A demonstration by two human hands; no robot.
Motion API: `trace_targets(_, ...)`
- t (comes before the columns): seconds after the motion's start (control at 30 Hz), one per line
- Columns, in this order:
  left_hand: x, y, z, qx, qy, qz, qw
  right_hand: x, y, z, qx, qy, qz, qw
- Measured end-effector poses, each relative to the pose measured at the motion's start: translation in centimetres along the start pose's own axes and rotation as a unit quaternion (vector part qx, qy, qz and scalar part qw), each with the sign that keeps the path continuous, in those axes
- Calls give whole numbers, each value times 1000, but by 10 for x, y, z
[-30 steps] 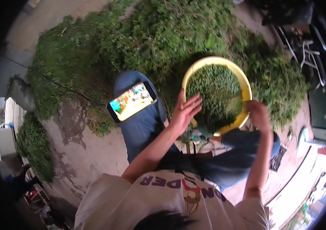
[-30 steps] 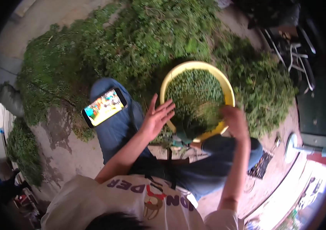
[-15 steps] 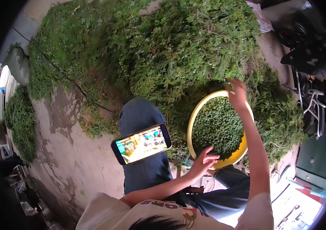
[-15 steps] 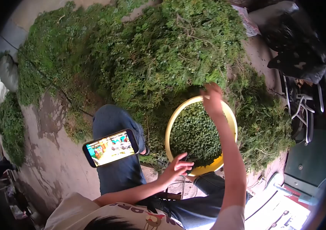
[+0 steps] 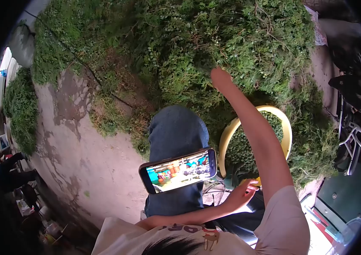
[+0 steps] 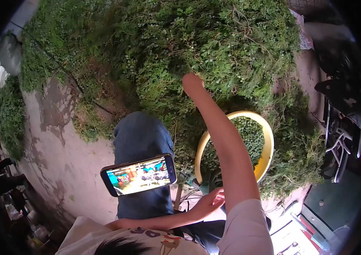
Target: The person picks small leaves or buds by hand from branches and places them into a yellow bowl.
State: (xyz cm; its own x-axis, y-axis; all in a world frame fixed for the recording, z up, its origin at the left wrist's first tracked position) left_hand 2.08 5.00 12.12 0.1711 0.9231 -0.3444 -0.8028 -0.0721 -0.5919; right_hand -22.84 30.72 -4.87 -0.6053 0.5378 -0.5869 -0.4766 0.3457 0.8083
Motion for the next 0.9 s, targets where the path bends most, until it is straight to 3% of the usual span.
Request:
trace_targets(0.03, 1, 0, 7, 7, -29, 8, 1000, -8, -1, 6, -3, -2, -2, 1000)
trace_targets(0.07, 1, -1, -1, -6, 37, -14, 999, -19, -1, 15, 80, -12, 23, 996)
trace_targets(0.1, 2, 2, 0, -2, 38, -2, 999, -31, -1, 27, 162, -21, 48, 985)
trace_targets(0.13, 3, 4, 2, 3, 39, 9, 999, -45, -1, 39, 158, -24, 45, 986)
trace_targets(0.17, 3, 6, 0, 6, 33, 26, 999, -66, 4, 58, 300, -30, 78, 950)
trace_targets(0.2, 3, 7, -1, -1, 23, 34, 999, -89, 3, 77, 435, -39, 111, 893)
trace_targets(0.27, 4, 7, -4, -124, 64, 34, 990, -159, -1, 94, 705, -103, 56, 699)
trace_targets(0.33, 10, 11, -7, -127, 86, 43, 987, -228, 2, 99, 820, -104, 51, 561)
trace_targets(0.43, 9, 16, 4, -120, 64, 70, 988, -314, -29, 113, 835, -85, 116, 531)
trace_targets(0.6, 13, 7, 4, -95, 66, 66, 991, -426, -81, 93, 812, -172, 182, 527)
trace_targets(0.73, 13, -7, -23, -22, 122, 33, 992, -477, -113, 76, 843, -161, 251, 447)
trace_targets(0.8, 7, -23, -31, -131, 172, -18, 976, -491, -124, 66, 867, -144, 279, 387)
trace_targets(0.87, 9, -26, -34, -141, 130, -18, 981, -500, -134, 58, 877, -131, 295, 355)
trace_targets(0.9, 10, -25, -39, -102, 140, -17, 985, -504, -139, 60, 859, -146, 316, 376)
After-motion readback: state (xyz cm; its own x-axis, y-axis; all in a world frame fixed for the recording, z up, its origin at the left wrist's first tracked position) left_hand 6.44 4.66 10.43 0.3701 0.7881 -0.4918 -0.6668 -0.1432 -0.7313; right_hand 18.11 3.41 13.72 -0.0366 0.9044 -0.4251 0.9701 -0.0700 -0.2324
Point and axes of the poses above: each hand's wrist, its own x-axis towards the middle knuckle, its own y-axis out of the back of the hand, z = x × y, the point moved 7 cm from there along x, towards the middle knuckle, and after that the axes turned 6 degrees about -z, right-handed, at the moved point
